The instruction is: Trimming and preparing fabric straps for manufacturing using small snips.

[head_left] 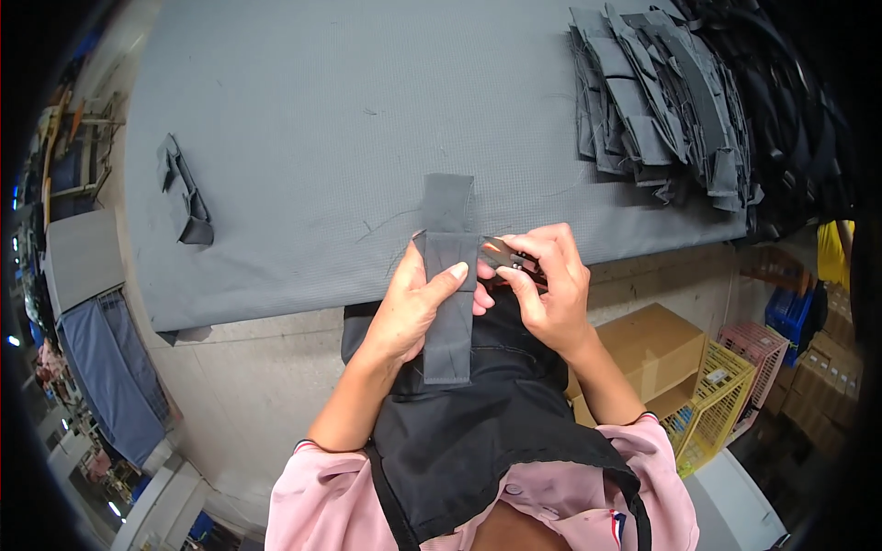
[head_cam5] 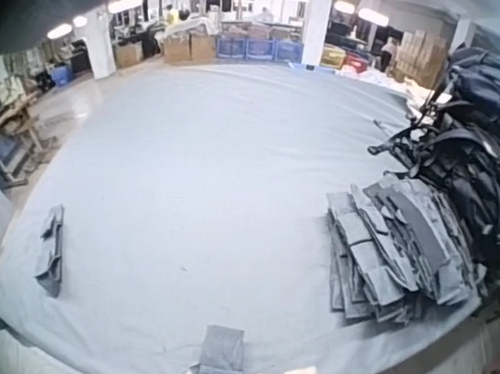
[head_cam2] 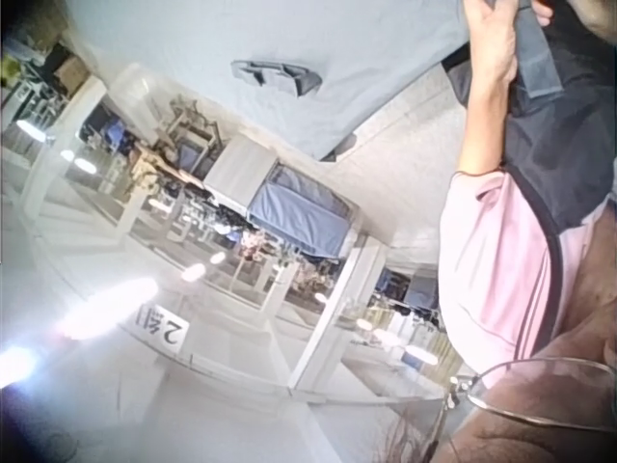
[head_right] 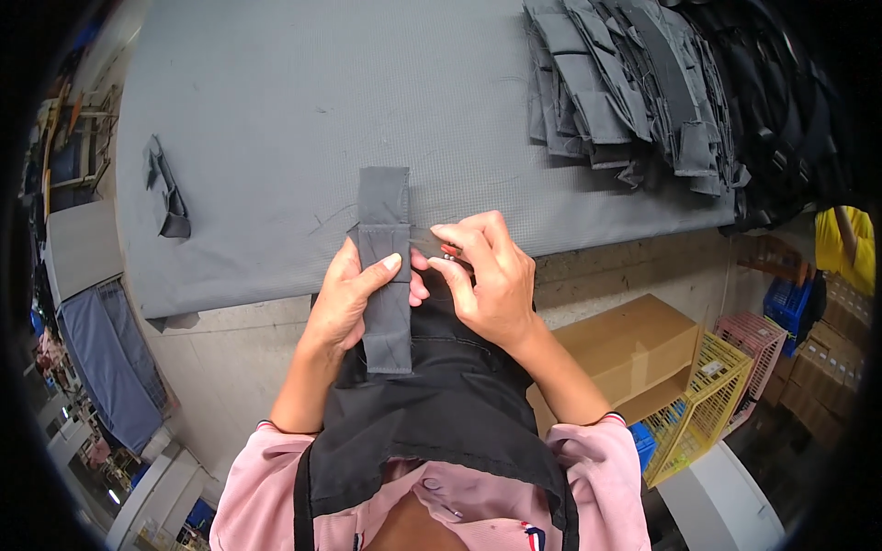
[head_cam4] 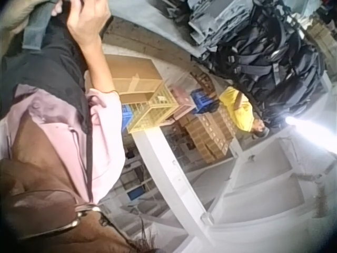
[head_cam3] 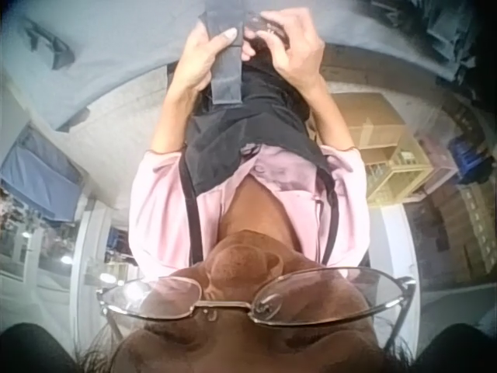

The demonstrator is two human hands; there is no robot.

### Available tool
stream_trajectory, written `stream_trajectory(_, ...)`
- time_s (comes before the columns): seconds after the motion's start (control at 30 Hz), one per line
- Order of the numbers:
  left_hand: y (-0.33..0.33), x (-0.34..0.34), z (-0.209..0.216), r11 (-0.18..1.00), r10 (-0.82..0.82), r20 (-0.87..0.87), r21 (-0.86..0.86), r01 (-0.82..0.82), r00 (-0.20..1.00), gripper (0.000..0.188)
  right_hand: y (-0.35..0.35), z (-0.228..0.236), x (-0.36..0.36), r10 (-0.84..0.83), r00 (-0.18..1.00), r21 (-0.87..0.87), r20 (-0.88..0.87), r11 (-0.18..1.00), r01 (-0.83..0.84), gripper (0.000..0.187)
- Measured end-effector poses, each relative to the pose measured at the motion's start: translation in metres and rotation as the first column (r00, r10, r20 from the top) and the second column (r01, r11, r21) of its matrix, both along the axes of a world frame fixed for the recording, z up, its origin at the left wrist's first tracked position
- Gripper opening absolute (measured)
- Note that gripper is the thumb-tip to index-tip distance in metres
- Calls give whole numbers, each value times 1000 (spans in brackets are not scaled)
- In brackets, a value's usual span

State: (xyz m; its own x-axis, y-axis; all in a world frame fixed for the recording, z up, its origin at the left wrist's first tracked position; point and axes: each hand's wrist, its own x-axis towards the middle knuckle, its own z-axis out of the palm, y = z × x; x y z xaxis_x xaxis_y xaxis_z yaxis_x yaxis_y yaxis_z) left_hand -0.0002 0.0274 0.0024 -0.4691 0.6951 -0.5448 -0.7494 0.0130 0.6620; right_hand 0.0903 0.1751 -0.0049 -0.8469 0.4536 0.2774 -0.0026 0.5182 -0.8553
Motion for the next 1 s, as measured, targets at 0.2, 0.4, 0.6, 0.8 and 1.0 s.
stream_trajectory(0.2, 4, 2, 14, 1000, -22, 23, 13, 21, 1000, 34, 10, -7, -3, 85, 996, 395, -16, 916, -72, 32)
stream_trajectory(0.4, 1, 1, 13, 999, -42, 14, 27, 42, 999, 36, 11, 4, 2, 116, 993, 434, -4, 895, -103, 34)
stream_trajectory(0.6, 3, 2, 16, 998, -67, 47, 12, 67, 997, 40, 11, -1, -2, 112, 991, 422, -67, 903, -73, 32)
stream_trajectory(0.8, -1, 3, 11, 995, -99, -29, 31, 100, 995, 38, 7, -2, 0, 114, 992, 408, -55, 909, -82, 30)
stream_trajectory(1.0, -9, 6, -1, 978, -52, 236, 210, 1, 970, 37, -3, 2, -5, 97, 994, 130, 44, 986, -102, 28)
